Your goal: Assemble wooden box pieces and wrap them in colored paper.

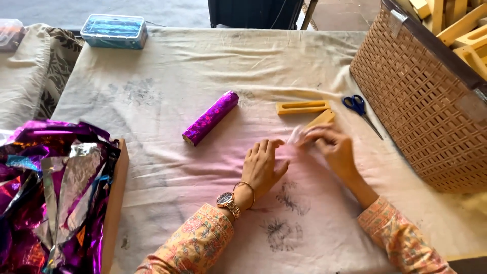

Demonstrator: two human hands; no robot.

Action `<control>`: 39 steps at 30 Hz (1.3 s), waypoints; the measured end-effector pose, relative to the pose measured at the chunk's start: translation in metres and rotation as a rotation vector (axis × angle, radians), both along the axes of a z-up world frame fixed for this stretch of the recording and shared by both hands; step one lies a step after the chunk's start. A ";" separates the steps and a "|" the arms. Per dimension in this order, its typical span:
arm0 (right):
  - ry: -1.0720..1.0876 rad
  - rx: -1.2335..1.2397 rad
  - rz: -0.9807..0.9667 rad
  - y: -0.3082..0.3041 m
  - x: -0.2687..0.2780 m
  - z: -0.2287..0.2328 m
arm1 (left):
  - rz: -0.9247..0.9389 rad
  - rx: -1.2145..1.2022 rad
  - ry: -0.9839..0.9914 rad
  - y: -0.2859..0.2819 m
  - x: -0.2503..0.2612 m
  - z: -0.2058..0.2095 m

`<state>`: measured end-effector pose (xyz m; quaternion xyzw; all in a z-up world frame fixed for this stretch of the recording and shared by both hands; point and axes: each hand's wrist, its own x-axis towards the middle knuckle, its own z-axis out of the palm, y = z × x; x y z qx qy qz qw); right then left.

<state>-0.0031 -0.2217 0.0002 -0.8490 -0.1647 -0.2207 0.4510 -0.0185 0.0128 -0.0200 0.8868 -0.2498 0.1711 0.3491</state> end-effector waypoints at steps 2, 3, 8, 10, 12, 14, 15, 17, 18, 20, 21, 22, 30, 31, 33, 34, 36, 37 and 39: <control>0.040 0.175 -0.077 -0.015 0.002 0.008 | 0.019 0.023 -0.005 -0.007 0.002 0.000; 0.078 0.350 -0.155 -0.022 0.006 0.014 | 0.036 0.045 -0.012 -0.010 0.006 0.002; 0.116 0.406 -0.220 -0.046 0.021 -0.020 | 0.108 0.114 0.046 -0.059 0.035 -0.011; 0.132 0.442 -0.194 -0.033 0.013 -0.010 | 0.135 0.131 0.041 -0.068 0.049 -0.021; 0.022 0.111 -0.257 -0.013 -0.003 0.012 | 0.157 0.152 -0.006 -0.066 0.054 -0.021; -0.134 0.008 -0.115 -0.003 -0.007 0.010 | 0.121 0.108 -0.040 -0.043 0.035 -0.017; -0.277 -0.084 0.028 0.003 -0.009 0.007 | 0.083 0.078 -0.067 -0.030 0.026 -0.015; -0.148 -0.112 0.243 0.031 -0.028 0.018 | 0.082 0.063 -0.003 -0.015 0.011 -0.016; -0.021 -0.145 0.456 0.045 -0.036 0.025 | 0.080 0.044 0.057 -0.007 0.005 -0.015; -0.088 -0.186 0.454 0.042 -0.034 0.033 | 0.093 0.025 0.030 0.001 -0.001 -0.010; -0.149 -0.233 0.449 0.041 -0.032 0.037 | 0.104 0.000 0.007 0.007 -0.002 -0.007; -0.142 -0.231 0.447 0.030 -0.024 0.031 | 0.102 0.001 0.015 0.008 -0.002 -0.003; -0.201 -0.407 0.301 0.052 -0.033 0.018 | 0.083 -0.067 0.018 0.009 0.002 -0.003; -0.196 -0.401 0.306 0.045 -0.028 0.019 | 0.088 -0.063 0.024 0.008 0.001 -0.005; -0.053 -0.297 0.216 0.028 -0.020 0.020 | 0.106 -0.050 0.063 0.006 0.002 -0.007; -0.043 -0.297 0.216 0.020 -0.017 0.016 | 0.104 -0.050 0.072 0.007 0.000 -0.005; 0.150 -0.268 -0.040 0.004 -0.010 0.012 | 0.080 -0.037 0.065 0.008 -0.002 0.003; 0.151 -0.275 -0.036 0.005 -0.011 0.012 | 0.083 -0.043 0.067 0.007 -0.002 0.000; 0.014 -0.383 -0.035 0.009 -0.012 0.011 | 0.076 -0.053 0.063 0.007 0.000 -0.003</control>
